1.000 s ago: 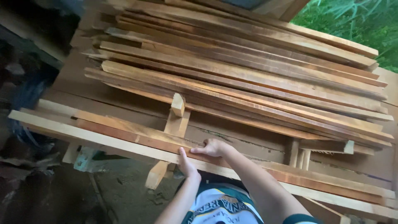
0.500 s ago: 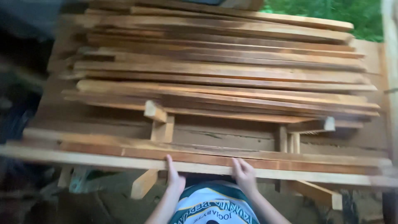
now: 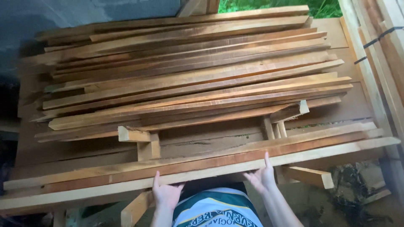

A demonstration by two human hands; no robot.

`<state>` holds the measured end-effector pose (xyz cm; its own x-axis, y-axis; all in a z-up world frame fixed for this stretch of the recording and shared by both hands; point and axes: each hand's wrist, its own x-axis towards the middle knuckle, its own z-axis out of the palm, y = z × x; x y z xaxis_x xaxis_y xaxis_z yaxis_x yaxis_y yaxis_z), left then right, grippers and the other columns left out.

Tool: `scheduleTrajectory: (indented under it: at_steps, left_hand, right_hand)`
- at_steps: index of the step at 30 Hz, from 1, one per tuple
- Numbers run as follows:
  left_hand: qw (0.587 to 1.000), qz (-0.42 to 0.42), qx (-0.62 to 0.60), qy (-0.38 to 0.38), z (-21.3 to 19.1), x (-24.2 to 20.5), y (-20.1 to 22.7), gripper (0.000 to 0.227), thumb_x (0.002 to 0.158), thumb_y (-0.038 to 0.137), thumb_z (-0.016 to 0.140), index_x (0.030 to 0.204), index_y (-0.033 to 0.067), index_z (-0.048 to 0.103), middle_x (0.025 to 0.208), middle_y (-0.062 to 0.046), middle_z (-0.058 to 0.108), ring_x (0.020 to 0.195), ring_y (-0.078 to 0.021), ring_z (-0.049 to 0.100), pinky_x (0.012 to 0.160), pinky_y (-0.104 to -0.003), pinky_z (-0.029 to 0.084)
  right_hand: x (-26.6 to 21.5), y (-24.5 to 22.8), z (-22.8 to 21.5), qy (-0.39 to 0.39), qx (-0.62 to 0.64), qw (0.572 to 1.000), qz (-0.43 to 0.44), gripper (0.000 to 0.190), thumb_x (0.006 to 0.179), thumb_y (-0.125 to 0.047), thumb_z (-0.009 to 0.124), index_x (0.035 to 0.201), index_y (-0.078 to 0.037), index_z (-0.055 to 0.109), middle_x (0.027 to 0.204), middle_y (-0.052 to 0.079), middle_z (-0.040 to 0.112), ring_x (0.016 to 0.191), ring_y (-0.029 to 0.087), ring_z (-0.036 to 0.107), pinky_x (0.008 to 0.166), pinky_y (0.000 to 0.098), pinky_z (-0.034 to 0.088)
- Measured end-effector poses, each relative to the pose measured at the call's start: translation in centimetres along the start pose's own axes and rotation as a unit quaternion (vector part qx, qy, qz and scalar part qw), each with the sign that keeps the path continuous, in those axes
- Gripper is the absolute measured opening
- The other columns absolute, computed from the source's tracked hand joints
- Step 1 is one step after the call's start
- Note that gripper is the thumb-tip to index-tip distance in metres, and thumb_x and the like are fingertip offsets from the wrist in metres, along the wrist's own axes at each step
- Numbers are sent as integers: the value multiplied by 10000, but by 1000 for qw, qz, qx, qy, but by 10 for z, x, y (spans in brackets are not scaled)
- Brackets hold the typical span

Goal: The person picks up individual wooden planks from a large pile and places them onto a wooden rack. They repeat this process, moving planks one by one to build a neat stack on the rack.

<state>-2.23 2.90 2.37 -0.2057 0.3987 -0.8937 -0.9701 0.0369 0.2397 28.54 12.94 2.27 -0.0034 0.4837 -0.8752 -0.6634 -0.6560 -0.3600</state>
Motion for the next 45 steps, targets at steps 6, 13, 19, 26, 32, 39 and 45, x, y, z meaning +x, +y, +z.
scheduleTrajectory:
  at_steps: [6, 13, 19, 26, 32, 39, 45]
  left_hand:
    - [1000, 21, 19, -10, 28, 16, 14, 834, 895, 404, 461, 1597, 62, 169, 1604, -291, 304, 1483, -440, 337, 1233, -614, 247]
    - [999, 16, -16, -27, 19, 39, 21, 766, 900, 432, 609, 1515, 50, 360, 1531, -235, 425, 1419, -397, 416, 1209, -609, 275]
    - [996, 53, 59, -27, -33, 93, 16, 672, 961, 436, 533, 1507, 72, 389, 1451, -210, 408, 1311, -323, 418, 1161, -468, 368]
    - [989, 78, 120, 41, -35, 96, 7, 894, 905, 595, 532, 1634, 177, 226, 1658, -195, 234, 1525, -371, 276, 1218, -527, 337]
    - [963, 84, 255, 33, -17, 57, 14, 889, 911, 630, 411, 1666, 275, 105, 1729, -121, 60, 1555, -402, 170, 1239, -532, 308]
    - [926, 56, 369, 57, -2, 28, -15, 675, 1022, 442, 456, 1537, 6, 418, 1468, -273, 557, 1371, -360, 541, 1143, -468, 448]
    - [783, 125, 608, -32, 42, 27, -131, 446, 954, 300, 648, 1371, 142, 665, 1298, -105, 725, 1155, -187, 719, 971, -351, 586]
  right_hand:
    - [28, -5, 22, -11, -42, 999, -2, 983, 908, -644, 458, 1630, -63, 129, 1662, 316, 164, 1537, 408, 256, 1243, 523, 303]
    - [31, -2, 17, -28, -114, 993, -25, 1070, 933, -522, 589, 1623, -17, -55, 1643, 357, -53, 1547, 505, 111, 1230, 596, 254]
    - [43, 7, 12, -14, -181, 983, -33, 891, 939, -481, 499, 1630, -61, 127, 1643, 356, 90, 1533, 491, 185, 1206, 578, 341]
    - [23, 17, 20, 20, -182, 982, -51, 754, 1001, -420, 453, 1624, -63, 225, 1662, 323, 116, 1492, 465, 360, 1159, 528, 428]
    - [23, 9, 19, 26, -256, 966, -39, 666, 1016, -420, 432, 1605, -121, 341, 1664, 285, 193, 1433, 415, 483, 1118, 485, 486]
    - [-11, -48, 26, 11, -292, 956, -30, 812, 932, -452, 555, 1579, -19, 324, 1673, 239, 245, 1505, 390, 388, 1174, 510, 434]
    - [-28, -161, 0, -99, -421, 889, -151, 834, 941, -259, 517, 1641, -118, 86, 1713, 101, 227, 1509, 253, 364, 1248, 431, 268]
